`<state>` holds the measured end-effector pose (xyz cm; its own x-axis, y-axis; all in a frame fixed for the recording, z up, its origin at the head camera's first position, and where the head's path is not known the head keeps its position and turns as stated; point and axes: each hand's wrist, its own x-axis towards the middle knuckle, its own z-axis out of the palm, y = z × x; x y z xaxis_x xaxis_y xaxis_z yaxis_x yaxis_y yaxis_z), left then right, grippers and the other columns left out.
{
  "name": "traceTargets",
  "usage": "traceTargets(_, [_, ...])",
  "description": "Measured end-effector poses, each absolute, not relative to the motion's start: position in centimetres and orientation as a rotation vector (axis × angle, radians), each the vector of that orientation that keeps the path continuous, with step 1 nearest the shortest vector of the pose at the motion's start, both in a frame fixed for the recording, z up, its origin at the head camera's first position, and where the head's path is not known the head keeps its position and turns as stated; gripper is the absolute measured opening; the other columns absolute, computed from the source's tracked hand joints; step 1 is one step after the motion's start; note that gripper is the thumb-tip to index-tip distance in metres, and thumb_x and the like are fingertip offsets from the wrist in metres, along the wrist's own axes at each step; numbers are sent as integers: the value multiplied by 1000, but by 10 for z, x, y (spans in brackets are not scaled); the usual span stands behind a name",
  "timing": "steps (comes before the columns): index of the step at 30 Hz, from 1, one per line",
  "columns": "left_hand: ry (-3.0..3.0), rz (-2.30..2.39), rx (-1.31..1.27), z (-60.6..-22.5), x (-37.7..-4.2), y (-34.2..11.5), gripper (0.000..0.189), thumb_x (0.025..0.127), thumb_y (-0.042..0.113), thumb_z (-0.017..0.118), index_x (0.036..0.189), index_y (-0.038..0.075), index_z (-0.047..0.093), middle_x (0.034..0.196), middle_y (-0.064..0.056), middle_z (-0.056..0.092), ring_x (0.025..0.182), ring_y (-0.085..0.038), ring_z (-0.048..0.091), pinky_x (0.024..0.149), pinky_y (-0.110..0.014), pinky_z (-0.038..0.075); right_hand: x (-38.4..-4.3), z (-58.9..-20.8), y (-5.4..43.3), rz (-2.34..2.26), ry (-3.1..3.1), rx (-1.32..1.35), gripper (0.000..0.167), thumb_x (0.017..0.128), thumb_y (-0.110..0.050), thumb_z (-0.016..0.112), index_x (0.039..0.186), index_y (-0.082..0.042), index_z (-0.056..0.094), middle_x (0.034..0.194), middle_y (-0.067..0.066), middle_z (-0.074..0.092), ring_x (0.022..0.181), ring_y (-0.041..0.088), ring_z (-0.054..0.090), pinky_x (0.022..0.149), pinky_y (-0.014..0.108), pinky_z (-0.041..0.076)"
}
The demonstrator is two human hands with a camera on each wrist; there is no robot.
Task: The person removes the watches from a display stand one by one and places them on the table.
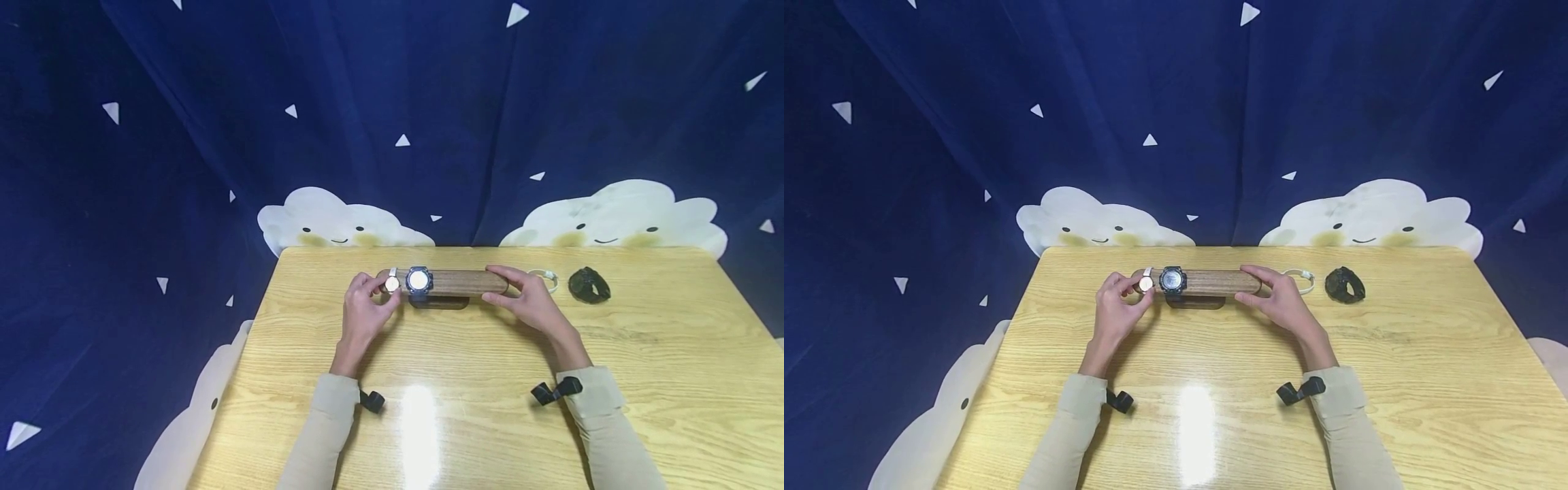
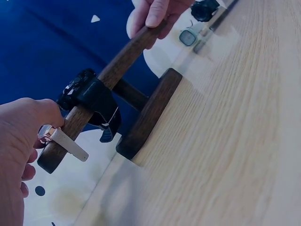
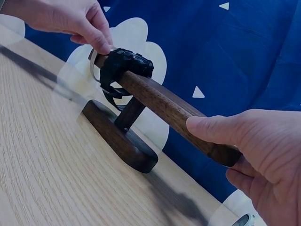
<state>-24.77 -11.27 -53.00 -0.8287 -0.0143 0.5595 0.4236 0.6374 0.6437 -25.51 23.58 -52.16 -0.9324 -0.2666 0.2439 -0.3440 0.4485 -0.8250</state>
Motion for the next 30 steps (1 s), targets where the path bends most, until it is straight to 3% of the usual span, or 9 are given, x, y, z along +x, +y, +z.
traceTargets(13, [-2349, -1086, -285, -531, -246, -118, 35, 81, 21, 87, 110, 1, 80, 83, -11, 61, 71, -35, 61, 51, -25, 43, -254, -526, 236, 1546, -2605, 554, 60, 89, -15, 85, 141, 2, 62, 144, 23, 61, 137, 41, 54, 117, 54, 40])
traceTargets(30, [-2373, -1077, -284, -528, -248, -122, 36, 82, 24, 87, 111, 3, 80, 82, -4, 58, 71, -36, 62, 51, -27, 43, -258, -523, 235, 1540, -2598, 552, 57, 89, -13, 85, 141, -2, 64, 144, 24, 61, 137, 42, 54, 117, 53, 40])
